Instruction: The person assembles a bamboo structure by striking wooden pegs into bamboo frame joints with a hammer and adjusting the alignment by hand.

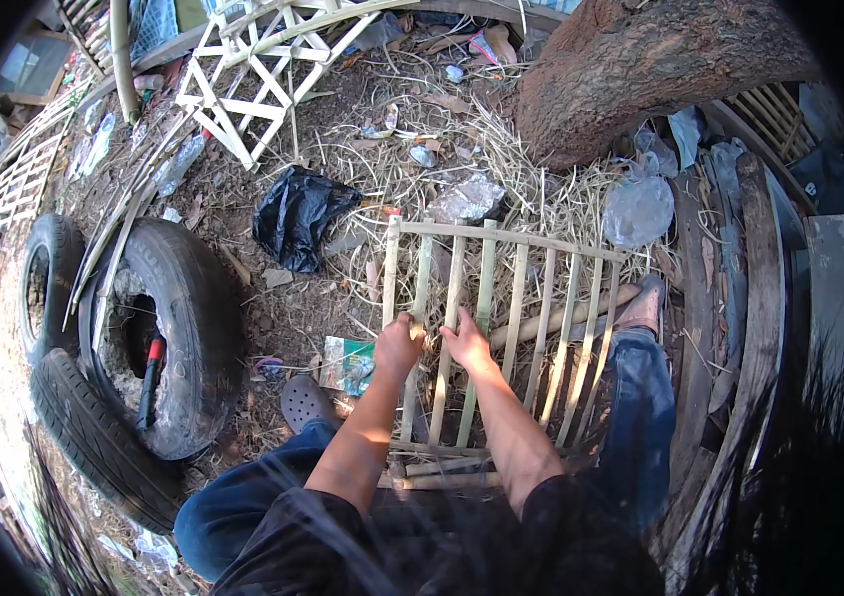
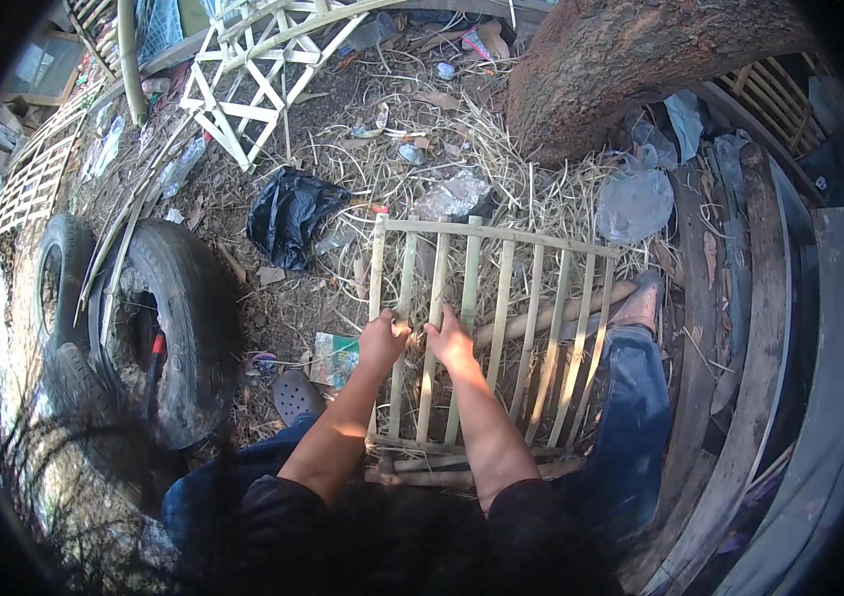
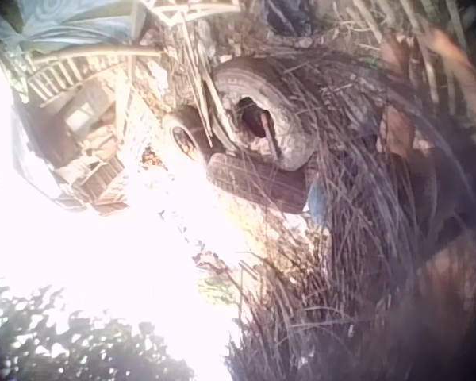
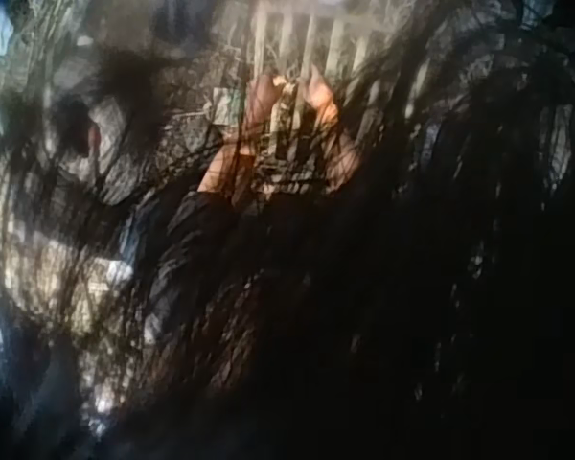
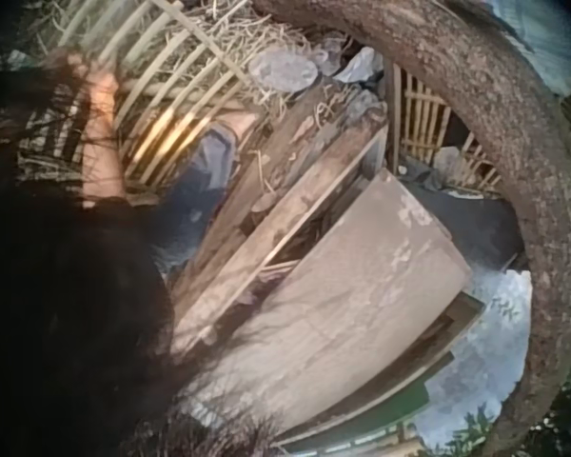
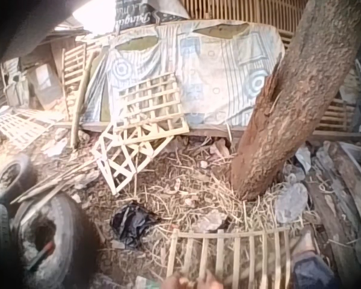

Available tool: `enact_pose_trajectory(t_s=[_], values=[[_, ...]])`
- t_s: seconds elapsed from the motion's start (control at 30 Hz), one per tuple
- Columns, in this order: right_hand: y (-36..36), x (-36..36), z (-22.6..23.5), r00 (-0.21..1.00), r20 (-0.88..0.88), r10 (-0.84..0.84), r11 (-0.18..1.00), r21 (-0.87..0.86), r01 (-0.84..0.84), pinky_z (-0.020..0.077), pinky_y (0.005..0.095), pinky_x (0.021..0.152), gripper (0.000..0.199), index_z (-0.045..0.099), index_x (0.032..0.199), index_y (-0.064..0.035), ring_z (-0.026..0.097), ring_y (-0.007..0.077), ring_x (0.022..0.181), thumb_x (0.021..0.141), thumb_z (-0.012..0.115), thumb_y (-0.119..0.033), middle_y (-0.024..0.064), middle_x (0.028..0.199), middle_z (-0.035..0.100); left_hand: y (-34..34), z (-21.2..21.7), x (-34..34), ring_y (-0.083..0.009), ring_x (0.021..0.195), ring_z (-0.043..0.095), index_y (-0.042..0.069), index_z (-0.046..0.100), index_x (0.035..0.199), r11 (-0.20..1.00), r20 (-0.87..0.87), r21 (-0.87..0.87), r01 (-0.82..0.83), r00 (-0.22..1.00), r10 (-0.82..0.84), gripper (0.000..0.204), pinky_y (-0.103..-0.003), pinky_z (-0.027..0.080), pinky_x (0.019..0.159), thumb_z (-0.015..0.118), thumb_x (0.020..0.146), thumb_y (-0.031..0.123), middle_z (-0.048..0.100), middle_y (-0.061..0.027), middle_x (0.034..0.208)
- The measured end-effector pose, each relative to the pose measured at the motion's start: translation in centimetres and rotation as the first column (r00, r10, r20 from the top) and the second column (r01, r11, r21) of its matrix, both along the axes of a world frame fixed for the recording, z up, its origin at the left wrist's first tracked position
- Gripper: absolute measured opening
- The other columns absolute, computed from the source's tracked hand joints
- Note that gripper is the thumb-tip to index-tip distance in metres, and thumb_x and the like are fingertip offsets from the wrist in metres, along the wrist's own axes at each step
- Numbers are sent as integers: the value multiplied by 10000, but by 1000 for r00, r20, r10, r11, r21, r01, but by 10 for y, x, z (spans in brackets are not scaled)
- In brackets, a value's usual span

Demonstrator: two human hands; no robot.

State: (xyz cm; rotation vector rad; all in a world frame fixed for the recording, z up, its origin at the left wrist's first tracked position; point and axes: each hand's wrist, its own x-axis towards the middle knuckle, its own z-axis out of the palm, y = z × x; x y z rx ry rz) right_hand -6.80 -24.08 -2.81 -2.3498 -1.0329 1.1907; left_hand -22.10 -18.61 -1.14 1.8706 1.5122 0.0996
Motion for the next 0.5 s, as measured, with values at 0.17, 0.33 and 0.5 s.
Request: enact_pose_trajectory(t_s=[0.17, 0.33, 0.5], values=[[-1, 0, -2, 999, 48, 4, 1000, 30, -5, 484, 434, 926, 714, 355, 1453, -71, 638, 345, 1044, 880, 672, -355, 205, 1147, 642, 0, -1, 0, -402, 861, 673, 34, 588, 1075, 1000, 12, 20, 4, 1000, -4, 393, -474, 540, 754, 750, 792, 253, 686, -228, 911], [3, -1, 12, 999, -26, -34, 999, 12, 34, 446, 455, 1005, 645, 397, 1418, -87, 560, 397, 1183, 872, 653, -313, 235, 1284, 578, -1, 6, -2, -395, 857, 675, 33, 577, 1104, 999, 17, 46, -23, 1000, 22, 493, -476, 535, 733, 774, 774, 343, 688, -211, 900], [6, 4, 13, 993, -116, -17, 998, -69, 9, 418, 402, 1047, 763, 346, 1458, -43, 556, 314, 1231, 855, 702, -348, 244, 1344, 536, 0, 20, -17, -386, 846, 674, 48, 541, 1180, 994, -16, 96, -43, 999, 45, 585, -482, 531, 718, 774, 764, 387, 691, -183, 907]])
